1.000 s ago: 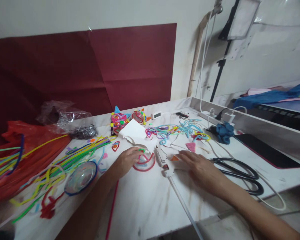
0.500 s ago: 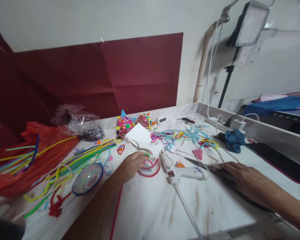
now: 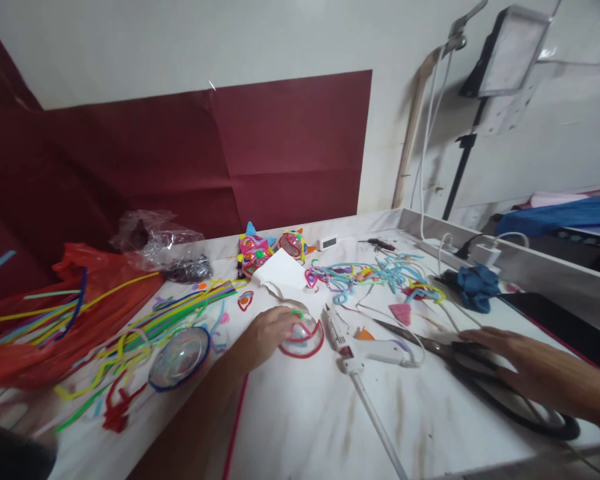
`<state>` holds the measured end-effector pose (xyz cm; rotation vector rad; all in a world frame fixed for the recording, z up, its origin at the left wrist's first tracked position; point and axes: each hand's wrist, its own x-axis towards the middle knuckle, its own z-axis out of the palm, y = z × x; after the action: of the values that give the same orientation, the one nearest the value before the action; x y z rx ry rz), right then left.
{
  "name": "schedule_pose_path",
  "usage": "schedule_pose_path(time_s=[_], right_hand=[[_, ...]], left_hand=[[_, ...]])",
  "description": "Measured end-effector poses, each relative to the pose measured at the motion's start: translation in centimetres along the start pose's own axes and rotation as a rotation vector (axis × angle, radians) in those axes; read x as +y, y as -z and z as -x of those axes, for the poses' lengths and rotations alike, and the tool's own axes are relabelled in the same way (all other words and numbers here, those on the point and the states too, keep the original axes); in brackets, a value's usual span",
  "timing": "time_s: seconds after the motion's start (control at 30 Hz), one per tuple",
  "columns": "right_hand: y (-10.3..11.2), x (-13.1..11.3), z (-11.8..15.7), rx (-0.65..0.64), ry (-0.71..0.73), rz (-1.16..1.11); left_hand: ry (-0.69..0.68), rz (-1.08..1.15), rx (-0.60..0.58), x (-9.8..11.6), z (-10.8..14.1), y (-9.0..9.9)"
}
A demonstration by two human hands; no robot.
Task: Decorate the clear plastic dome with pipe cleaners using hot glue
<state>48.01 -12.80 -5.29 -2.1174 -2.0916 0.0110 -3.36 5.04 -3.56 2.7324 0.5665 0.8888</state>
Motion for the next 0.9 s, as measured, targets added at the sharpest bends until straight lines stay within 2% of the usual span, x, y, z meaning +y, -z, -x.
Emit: schedule_pose_path(time_s=[0.1, 0.27, 0.37, 0.5, 0.6, 0.8, 0.9], right_hand=[[0.9, -0.7, 0.6, 0.014, 0.036, -0.024], [1.0, -3.1, 1.3, 0.143, 0.090, -0.025], [1.0, -5.3, 1.8, 0.189, 0.164, -0.023], [1.1, -8.9, 2.2, 0.220, 0.346, -0.026], [1.0, -11.4, 1.6, 0.198, 0.446, -0.017], [1.1, -14.4, -0.4, 0.084, 0.391, 0.103], [1.9, -16.1, -0.6, 0.124, 0.347, 0.184]], left_hand=[[-0.016, -0.024, 0.013, 0.0, -0.1, 0.0], [0.006, -0.023, 0.004, 0.4, -0.3, 0.2], [0.013, -0.014, -0.004, 0.3, -0.5, 0.3], [0.020, -0.026, -0.026, 0.0, -0.6, 0.4], [0.027, -0.048, -0.031, -0.1, -0.5, 0.5], [0.029, -0.058, -0.029, -0.2, -0.5, 0.5], [0.018, -0.062, -0.026, -0.2, -0.6, 0.4]])
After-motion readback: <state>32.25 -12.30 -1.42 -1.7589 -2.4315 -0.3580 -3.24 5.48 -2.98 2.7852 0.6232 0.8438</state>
